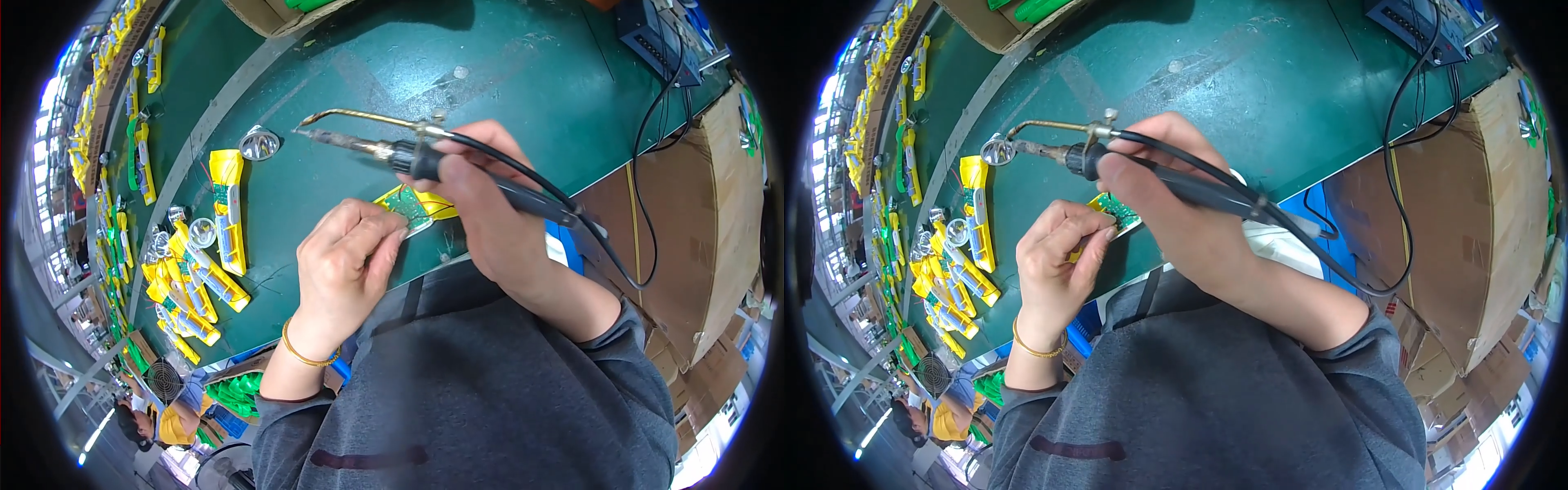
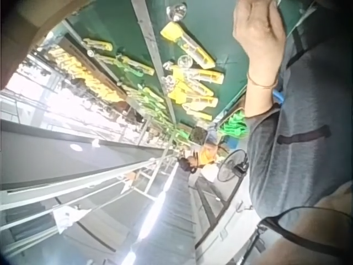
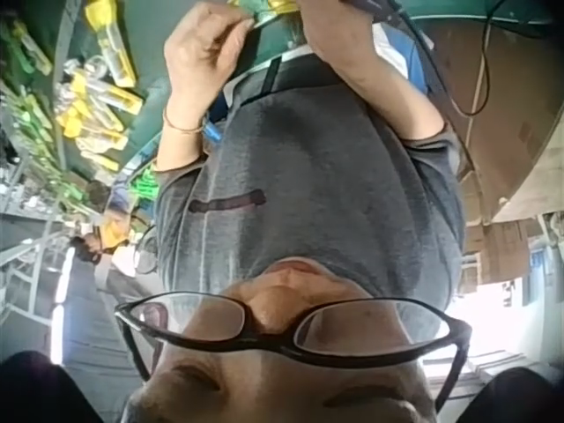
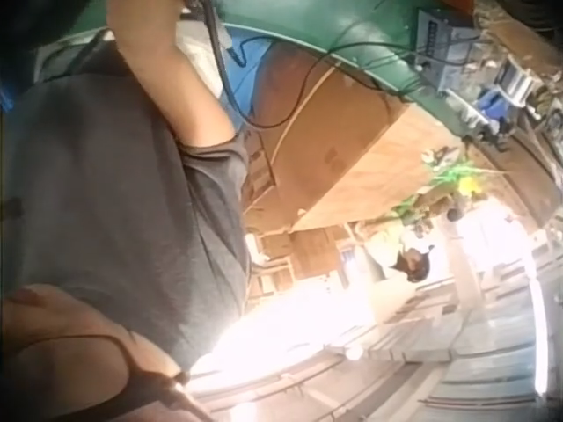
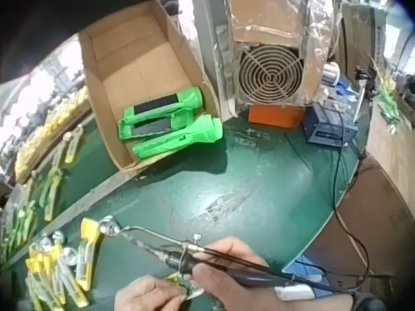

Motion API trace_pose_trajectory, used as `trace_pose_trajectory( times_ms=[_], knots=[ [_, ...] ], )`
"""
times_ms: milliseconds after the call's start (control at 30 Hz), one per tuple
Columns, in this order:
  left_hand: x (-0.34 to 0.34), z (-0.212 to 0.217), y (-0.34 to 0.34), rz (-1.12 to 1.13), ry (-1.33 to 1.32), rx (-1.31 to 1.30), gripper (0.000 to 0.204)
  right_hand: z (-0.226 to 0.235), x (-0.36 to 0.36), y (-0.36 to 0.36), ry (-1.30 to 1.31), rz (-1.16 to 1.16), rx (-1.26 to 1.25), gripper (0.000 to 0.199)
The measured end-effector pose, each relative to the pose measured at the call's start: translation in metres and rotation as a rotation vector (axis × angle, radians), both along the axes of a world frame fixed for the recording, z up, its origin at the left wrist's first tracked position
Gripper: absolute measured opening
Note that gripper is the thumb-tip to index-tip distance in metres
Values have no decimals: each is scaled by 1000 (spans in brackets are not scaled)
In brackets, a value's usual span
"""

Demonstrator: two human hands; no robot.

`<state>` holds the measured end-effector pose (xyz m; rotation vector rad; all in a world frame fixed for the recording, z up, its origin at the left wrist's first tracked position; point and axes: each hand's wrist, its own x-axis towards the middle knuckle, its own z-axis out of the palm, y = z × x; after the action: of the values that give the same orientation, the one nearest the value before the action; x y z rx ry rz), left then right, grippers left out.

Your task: Soldering internal wiring to circuit boards and assembling the components into plastic solar flashlight housings on a production line.

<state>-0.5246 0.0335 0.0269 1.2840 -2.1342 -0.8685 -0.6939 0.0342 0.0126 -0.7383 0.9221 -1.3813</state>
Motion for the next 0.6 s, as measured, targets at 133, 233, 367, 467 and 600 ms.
trace_pose_trajectory(
  times_ms=[133, 233, 367, 467, 600],
  knots=[
    [-1, 2, 0, 20, -52, 60, 11, 23, -20, 14, -80, -162, 67, 17],
    [-3, 4, -1, 31, -45, 118, 9, 25, -49, 25, 33, -110, 38, 19],
    [-6, 8, -6, 3, -74, 146, 8, 18, -77, 34, 213, -31, 5, 18],
    [-8, 10, -7, -30, -124, 114, 8, 25, -80, 35, 324, -29, 127, 16],
    [-13, 12, -7, -24, -136, 143, 8, 26, -90, 26, 639, 93, 27, 17]
  ],
)
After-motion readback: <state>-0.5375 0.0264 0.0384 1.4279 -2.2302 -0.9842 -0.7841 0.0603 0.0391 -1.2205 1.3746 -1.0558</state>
